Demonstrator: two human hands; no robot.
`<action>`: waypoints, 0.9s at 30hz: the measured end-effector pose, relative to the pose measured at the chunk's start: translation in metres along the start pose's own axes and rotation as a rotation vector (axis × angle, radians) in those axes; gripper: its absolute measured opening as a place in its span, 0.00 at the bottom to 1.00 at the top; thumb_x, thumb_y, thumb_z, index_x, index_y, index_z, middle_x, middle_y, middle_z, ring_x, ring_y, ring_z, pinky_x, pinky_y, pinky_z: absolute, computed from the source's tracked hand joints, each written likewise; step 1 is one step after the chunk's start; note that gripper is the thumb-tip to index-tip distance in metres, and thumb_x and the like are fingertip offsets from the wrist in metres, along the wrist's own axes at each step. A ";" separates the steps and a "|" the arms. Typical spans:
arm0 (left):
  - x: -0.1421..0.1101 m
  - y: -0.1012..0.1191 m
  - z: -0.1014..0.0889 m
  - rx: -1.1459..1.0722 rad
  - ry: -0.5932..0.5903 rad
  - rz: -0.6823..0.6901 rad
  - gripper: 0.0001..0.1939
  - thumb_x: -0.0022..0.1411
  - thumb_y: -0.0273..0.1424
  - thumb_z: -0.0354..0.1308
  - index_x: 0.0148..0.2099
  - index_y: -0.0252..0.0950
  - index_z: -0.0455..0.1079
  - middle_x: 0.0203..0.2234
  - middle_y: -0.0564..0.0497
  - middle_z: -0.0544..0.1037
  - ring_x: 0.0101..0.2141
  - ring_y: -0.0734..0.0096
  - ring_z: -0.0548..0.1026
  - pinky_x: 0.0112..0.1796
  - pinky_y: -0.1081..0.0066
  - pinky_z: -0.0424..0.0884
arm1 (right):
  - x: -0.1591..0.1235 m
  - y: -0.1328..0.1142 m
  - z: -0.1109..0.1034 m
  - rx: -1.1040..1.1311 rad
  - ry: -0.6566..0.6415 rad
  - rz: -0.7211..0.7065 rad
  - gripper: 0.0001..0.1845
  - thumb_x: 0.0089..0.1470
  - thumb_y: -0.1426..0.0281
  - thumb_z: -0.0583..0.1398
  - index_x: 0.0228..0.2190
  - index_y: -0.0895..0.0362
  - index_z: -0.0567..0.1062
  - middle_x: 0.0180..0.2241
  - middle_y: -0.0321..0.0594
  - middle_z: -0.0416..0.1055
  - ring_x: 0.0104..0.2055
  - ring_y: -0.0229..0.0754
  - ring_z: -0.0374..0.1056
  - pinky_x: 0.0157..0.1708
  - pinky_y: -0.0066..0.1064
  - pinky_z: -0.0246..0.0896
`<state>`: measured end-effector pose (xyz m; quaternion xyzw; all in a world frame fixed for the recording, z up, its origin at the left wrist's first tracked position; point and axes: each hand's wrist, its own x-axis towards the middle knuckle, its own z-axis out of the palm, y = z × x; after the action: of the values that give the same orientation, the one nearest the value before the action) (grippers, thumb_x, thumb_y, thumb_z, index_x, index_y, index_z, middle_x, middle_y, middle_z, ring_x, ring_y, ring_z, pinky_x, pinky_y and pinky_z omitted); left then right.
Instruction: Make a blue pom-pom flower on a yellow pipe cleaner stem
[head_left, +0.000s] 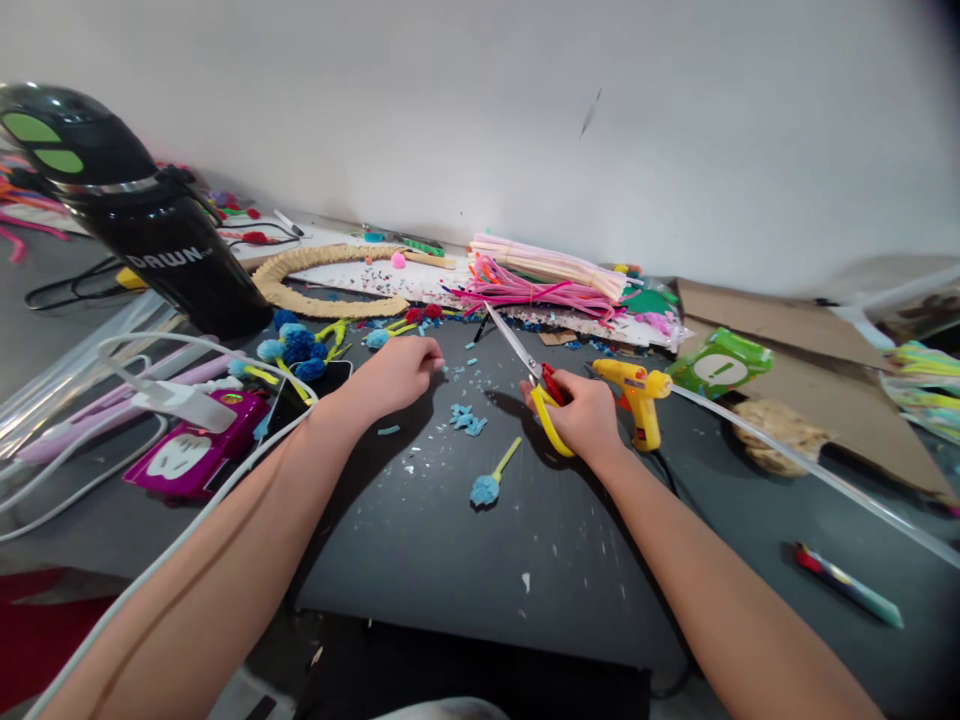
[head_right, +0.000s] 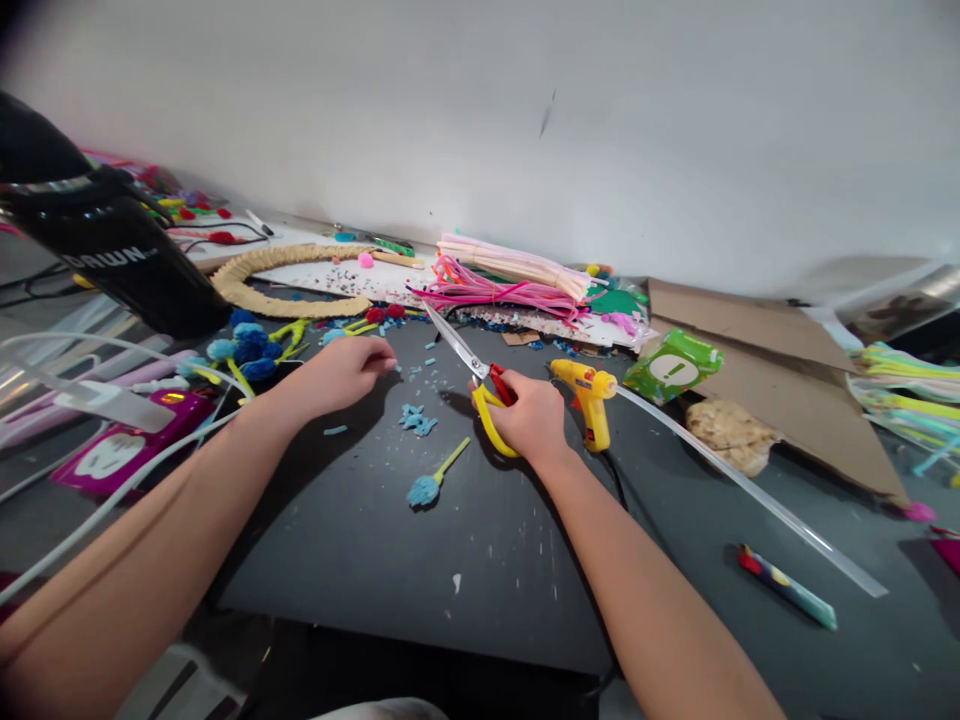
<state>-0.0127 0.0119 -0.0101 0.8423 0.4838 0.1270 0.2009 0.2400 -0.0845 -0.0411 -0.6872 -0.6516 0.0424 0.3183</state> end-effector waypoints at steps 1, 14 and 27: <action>-0.001 0.000 -0.001 -0.025 -0.033 0.026 0.10 0.59 0.30 0.49 0.36 0.37 0.73 0.30 0.49 0.78 0.32 0.64 0.74 0.33 0.69 0.65 | 0.000 0.000 0.000 -0.007 0.000 -0.004 0.26 0.50 0.47 0.59 0.19 0.56 0.64 0.16 0.31 0.57 0.21 0.34 0.51 0.23 0.28 0.44; -0.008 0.013 -0.004 -0.207 -0.306 0.343 0.15 0.65 0.36 0.50 0.43 0.39 0.77 0.38 0.49 0.78 0.38 0.68 0.75 0.40 0.73 0.68 | 0.001 -0.001 0.000 -0.049 -0.026 -0.027 0.25 0.48 0.47 0.60 0.19 0.56 0.67 0.16 0.31 0.59 0.21 0.34 0.53 0.23 0.28 0.42; 0.014 0.005 0.024 0.022 0.102 0.242 0.16 0.64 0.30 0.46 0.48 0.36 0.74 0.41 0.45 0.73 0.40 0.63 0.72 0.43 0.65 0.68 | 0.001 -0.003 -0.001 -0.032 -0.006 -0.008 0.25 0.49 0.47 0.59 0.19 0.56 0.69 0.16 0.34 0.61 0.21 0.35 0.54 0.23 0.28 0.45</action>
<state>0.0077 0.0162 -0.0289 0.8892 0.3894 0.1876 0.1500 0.2385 -0.0837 -0.0384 -0.6893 -0.6561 0.0329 0.3055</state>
